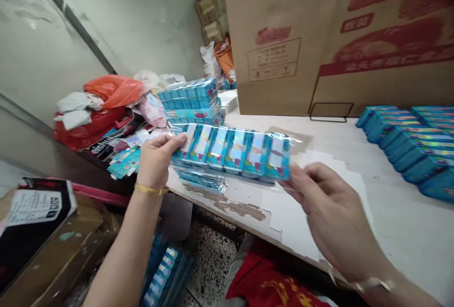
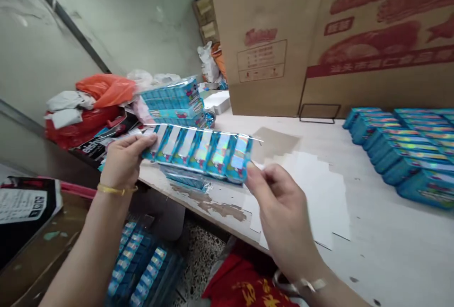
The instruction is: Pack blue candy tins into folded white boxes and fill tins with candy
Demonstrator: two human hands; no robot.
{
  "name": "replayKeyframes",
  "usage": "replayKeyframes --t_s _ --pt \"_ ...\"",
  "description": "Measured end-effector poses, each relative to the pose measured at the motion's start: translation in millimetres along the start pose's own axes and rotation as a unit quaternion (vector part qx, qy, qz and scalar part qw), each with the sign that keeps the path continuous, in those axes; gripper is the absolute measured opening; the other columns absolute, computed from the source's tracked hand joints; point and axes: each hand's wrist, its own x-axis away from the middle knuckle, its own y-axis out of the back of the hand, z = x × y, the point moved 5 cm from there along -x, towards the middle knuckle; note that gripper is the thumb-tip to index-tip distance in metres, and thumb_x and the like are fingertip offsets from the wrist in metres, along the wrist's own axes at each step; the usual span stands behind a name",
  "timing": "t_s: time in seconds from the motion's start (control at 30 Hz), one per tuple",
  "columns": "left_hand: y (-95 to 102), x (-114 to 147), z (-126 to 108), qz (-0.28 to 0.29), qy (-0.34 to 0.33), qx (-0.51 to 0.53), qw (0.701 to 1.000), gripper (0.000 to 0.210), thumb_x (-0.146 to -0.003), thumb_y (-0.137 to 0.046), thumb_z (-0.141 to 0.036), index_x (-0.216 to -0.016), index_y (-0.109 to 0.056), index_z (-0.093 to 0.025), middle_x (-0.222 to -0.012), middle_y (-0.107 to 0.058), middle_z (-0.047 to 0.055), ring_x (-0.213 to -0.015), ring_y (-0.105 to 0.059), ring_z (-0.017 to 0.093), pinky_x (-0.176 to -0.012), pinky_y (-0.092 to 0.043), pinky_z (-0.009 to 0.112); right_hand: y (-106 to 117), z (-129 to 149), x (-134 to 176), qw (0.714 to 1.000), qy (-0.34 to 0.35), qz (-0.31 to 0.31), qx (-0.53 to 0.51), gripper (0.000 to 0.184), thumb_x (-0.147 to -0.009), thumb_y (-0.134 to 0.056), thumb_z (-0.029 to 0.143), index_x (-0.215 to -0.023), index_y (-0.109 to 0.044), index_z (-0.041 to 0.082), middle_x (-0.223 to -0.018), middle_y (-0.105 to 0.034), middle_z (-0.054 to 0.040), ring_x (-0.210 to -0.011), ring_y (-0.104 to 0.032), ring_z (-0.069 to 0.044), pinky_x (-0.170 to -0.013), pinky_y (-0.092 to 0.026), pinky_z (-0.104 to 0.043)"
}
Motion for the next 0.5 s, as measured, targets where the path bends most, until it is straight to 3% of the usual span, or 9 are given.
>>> replayKeyframes --t_s 0.1,0.23,0.37,0.5 --pt "34.5 -45 6 -0.008 0.028 -0.021 0.999 0.026 -0.048 -0.082 -0.029 -0.054 -0.062 -0.013 -0.054 -0.057 -0.002 -0.048 -0.047 0.007 -0.048 -0.035 0.02 -57 -14 -28 0.993 -0.049 0.063 -0.087 0.036 -0.072 -0.073 0.047 -0.067 -0.049 0.021 -0.068 -0.055 0.0014 -0.065 -0.056 -0.013 -0.061 -0.051 -0.029" --pt "60.5 -94 27 0.001 0.068 -0.029 0.997 0.027 -0.043 -0.083 -0.027 -0.056 -0.064 -0.011 -0.055 -0.06 0.0 -0.049 -0.051 0.009 -0.048 -0.04 0.021 -113 -33 -52 0.982 -0.099 0.103 -0.122 0.043 -0.065 -0.078 0.049 -0.066 -0.045 0.021 -0.066 -0.056 0.0026 -0.059 -0.055 -0.011 -0.055 -0.049 -0.027" --pt "68.1 -125 56 0.01 0.1 -0.03 0.994 0.029 -0.043 -0.082 -0.025 -0.059 -0.064 -0.01 -0.054 -0.059 0.0 -0.049 -0.052 0.01 -0.049 -0.044 0.024 -143 -42 -64 0.98 -0.145 0.085 -0.107 0.047 -0.058 -0.084 0.046 -0.064 -0.045 0.02 -0.064 -0.056 0.0038 -0.058 -0.055 -0.01 -0.052 -0.048 -0.024" --pt "65.5 -141 85 0.02 0.11 -0.053 0.992 0.026 -0.048 -0.079 -0.022 -0.066 -0.063 -0.01 -0.058 -0.06 0.0 -0.053 -0.054 0.011 -0.053 -0.048 0.026 -159 -43 -73 0.984 -0.146 0.068 -0.079 0.046 -0.058 -0.085 0.044 -0.063 -0.046 0.02 -0.062 -0.056 0.0046 -0.058 -0.057 -0.01 -0.053 -0.05 -0.025"
